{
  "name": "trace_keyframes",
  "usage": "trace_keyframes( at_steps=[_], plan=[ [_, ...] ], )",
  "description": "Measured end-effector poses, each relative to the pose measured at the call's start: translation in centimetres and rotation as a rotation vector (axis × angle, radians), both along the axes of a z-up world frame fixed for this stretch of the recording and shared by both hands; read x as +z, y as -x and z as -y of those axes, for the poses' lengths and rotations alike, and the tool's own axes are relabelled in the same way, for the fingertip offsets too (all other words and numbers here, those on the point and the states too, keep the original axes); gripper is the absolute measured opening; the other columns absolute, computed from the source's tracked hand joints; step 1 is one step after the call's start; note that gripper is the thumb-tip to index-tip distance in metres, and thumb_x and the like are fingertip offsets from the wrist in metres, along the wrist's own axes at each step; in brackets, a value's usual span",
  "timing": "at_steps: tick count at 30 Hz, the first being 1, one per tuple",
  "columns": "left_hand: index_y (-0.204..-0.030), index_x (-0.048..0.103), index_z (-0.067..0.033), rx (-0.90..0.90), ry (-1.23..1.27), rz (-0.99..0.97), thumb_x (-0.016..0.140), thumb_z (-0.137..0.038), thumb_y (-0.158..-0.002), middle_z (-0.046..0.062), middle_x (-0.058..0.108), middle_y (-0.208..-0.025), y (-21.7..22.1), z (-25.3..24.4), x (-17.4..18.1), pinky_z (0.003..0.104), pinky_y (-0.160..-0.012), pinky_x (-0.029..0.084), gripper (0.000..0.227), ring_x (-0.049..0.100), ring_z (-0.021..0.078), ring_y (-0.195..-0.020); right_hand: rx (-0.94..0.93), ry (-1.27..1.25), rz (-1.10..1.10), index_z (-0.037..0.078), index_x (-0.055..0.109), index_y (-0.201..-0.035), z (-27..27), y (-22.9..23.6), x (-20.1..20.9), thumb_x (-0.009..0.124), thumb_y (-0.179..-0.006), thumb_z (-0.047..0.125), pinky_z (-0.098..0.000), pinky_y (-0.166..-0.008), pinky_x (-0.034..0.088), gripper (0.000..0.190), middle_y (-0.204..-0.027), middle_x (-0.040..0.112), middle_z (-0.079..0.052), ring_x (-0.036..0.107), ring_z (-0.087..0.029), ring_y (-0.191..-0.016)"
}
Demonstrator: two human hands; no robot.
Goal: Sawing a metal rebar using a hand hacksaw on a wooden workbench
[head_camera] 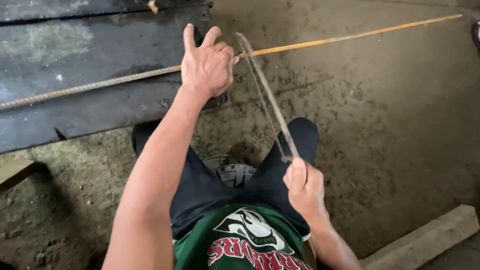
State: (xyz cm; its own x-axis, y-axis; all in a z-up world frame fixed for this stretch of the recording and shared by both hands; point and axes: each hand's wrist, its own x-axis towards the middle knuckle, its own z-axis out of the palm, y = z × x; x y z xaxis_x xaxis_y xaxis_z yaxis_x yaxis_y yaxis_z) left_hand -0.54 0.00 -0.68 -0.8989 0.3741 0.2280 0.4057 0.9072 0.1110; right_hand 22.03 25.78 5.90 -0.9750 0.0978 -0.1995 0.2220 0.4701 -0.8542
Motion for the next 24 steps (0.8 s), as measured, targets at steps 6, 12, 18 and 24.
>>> trace_keyframes(
  at_steps=[6,12,18,24],
  plan=[
    [-0.093,0.078,-0.0168,0.011,-0.026,-0.035,0.054,-0.038,-0.109,-0.005,0.073,-0.087,-0.1,-0.2,-0.1,0.068,-0.112,0.02,0.036,0.049,0.0258,-0.135,0.456,-0.797,-0.548,-0.01,0.049,-0.143,5.5,12.4,-2.8,0.06,-0.091,-0.01,-0.0394,-0.046,0.033,0.052,-0.063,0.05,-0.009,0.046,-0.023,-0.049],
    [-0.106,0.076,-0.0149,0.002,-0.021,0.17,0.044,-0.036,-0.107,-0.001,0.075,-0.107,0.1,-0.2,1.2,0.075,-0.112,0.016,0.038,0.042,0.0262,-0.142,-0.432,1.098,0.514,0.032,0.064,-0.12,1.0,6.9,-4.7,0.043,-0.1,0.038,-0.0253,-0.079,0.042,0.03,-0.08,0.051,0.008,0.061,-0.008,-0.087],
    [-0.093,0.079,-0.0161,0.006,-0.045,-0.059,0.055,-0.034,-0.105,-0.003,0.073,-0.086,-0.3,0.0,-0.2,0.07,-0.11,0.022,0.032,0.051,0.0252,-0.127,0.038,0.085,-0.065,0.01,0.03,-0.064,1.9,2.1,-2.6,0.035,-0.11,0.022,-0.0339,-0.044,0.036,0.049,-0.051,0.034,-0.005,0.039,-0.017,-0.044],
    [-0.106,0.077,-0.0144,0.016,-0.024,0.117,0.045,-0.036,-0.109,-0.002,0.075,-0.097,0.3,0.0,1.0,0.069,-0.113,0.017,0.039,0.045,0.0241,-0.136,0.116,0.063,-0.245,0.012,0.034,-0.067,8.6,13.9,-2.1,0.037,-0.11,0.038,-0.0366,-0.043,0.032,0.051,-0.053,0.036,-0.003,0.038,-0.015,-0.043]
  ],
)
